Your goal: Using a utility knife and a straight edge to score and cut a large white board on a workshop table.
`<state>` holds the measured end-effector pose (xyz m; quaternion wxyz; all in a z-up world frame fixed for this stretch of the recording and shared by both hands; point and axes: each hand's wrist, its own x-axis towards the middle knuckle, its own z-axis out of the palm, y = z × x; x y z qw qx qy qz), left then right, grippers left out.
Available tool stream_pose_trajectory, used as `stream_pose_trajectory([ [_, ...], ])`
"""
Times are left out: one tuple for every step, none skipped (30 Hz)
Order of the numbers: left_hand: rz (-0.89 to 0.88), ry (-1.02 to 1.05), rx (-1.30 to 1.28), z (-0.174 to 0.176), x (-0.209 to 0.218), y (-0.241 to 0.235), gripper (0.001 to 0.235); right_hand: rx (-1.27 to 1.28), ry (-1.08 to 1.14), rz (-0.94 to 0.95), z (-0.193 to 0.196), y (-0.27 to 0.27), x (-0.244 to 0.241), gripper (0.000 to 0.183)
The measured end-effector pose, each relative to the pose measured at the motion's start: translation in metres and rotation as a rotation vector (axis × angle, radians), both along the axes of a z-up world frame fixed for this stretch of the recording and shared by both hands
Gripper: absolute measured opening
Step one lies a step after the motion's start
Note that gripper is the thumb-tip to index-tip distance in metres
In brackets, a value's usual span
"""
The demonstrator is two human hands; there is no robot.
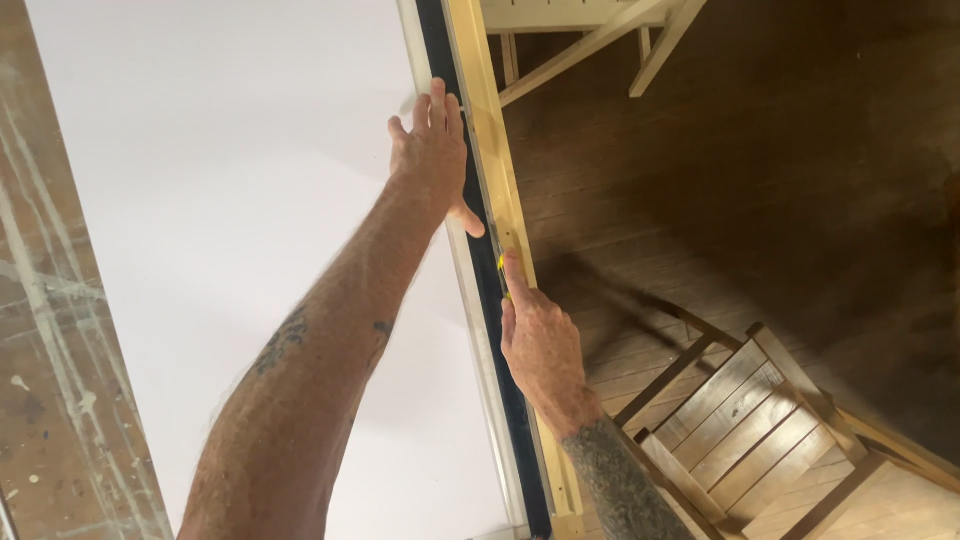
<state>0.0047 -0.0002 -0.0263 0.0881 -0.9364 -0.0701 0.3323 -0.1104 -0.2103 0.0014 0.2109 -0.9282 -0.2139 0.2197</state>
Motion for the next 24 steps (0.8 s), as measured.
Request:
stream_pose_trajectory([
  [-0.004,0.004,0.001,0.003,-0.001,0.0,0.179,0.001,0.004,-0.004,-0.002,-0.005,-0.006,0.062],
  [-0.003,0.01,-0.011,0.007,-0.001,0.001,0.177,0.001,0.001,-0.006,-0.003,-0.009,-0.011,0.062],
  [-0.002,0.017,-0.023,0.01,-0.001,0.001,0.176,0.002,-0.001,-0.008,-0.005,-0.013,-0.016,0.062],
  [-0.009,0.019,-0.029,0.011,0.0,0.001,0.176,-0.004,0.0,-0.015,-0.006,-0.018,-0.022,0.062],
  [-0.003,0.017,-0.024,0.011,0.001,0.001,0.176,0.015,-0.016,-0.008,-0.007,-0.023,-0.028,0.063],
  [0.005,0.016,-0.018,0.011,0.001,0.002,0.176,0.035,-0.031,0.001,-0.008,-0.027,-0.034,0.064],
  [0.0,0.02,-0.022,0.01,0.001,0.0,0.176,0.031,-0.027,-0.004,-0.009,-0.034,-0.041,0.064],
  [0.012,0.029,-0.031,0.011,0.001,0.001,0.176,0.032,-0.027,-0.011,-0.011,-0.04,-0.047,0.065],
  [0.024,0.038,-0.04,0.013,0.002,0.001,0.176,0.034,-0.027,-0.018,-0.013,-0.045,-0.054,0.067],
  [0.017,0.041,-0.043,0.015,0.0,0.001,0.176,0.031,-0.024,-0.025,-0.009,-0.048,-0.059,0.067],
  [0.011,0.044,-0.036,0.018,-0.001,0.0,0.175,0.019,0.017,-0.022,-0.006,-0.052,-0.065,0.067],
  [0.005,0.048,-0.031,0.021,-0.002,-0.001,0.174,0.005,0.057,-0.018,-0.003,-0.056,-0.07,0.068],
  [-0.001,0.05,-0.035,0.019,-0.002,-0.002,0.174,0.001,0.059,-0.025,-0.006,-0.062,-0.076,0.068],
  [-0.002,0.039,-0.027,0.019,-0.001,-0.001,0.173,-0.007,0.038,-0.016,-0.009,-0.066,-0.082,0.067],
  [-0.004,0.029,-0.018,0.018,-0.002,0.0,0.173,-0.015,0.017,-0.008,-0.011,-0.07,-0.088,0.067],
  [-0.007,0.032,-0.018,0.017,-0.001,0.0,0.173,-0.015,0.02,-0.012,-0.011,-0.074,-0.092,0.067],
  [0.005,0.023,-0.025,0.017,0.0,0.0,0.174,-0.025,0.062,-0.029,-0.011,-0.077,-0.096,0.068],
  [0.018,0.013,-0.032,0.016,0.0,0.001,0.174,-0.035,0.103,-0.047,-0.011,-0.08,-0.1,0.069],
  [0.014,0.015,-0.032,0.018,0.0,0.001,0.174,-0.034,0.105,-0.05,-0.012,-0.084,-0.105,0.069],
  [0.024,0.024,-0.034,0.019,0.0,0.0,0.174,-0.039,0.09,-0.049,-0.012,-0.088,-0.111,0.067],
  [0.033,0.033,-0.036,0.02,-0.001,-0.001,0.173,-0.045,0.075,-0.047,-0.013,-0.093,-0.117,0.066],
  [0.031,0.037,-0.038,0.02,-0.003,0.0,0.173,-0.047,0.079,-0.049,-0.012,-0.097,-0.122,0.066],
  [0.017,-0.001,-0.04,0.02,-0.004,0.001,0.172,-0.042,0.076,-0.045,-0.011,-0.101,-0.126,0.066],
  [0.001,-0.041,-0.041,0.02,-0.006,0.001,0.172,-0.037,0.071,-0.044,-0.01,-0.105,-0.131,0.066],
])
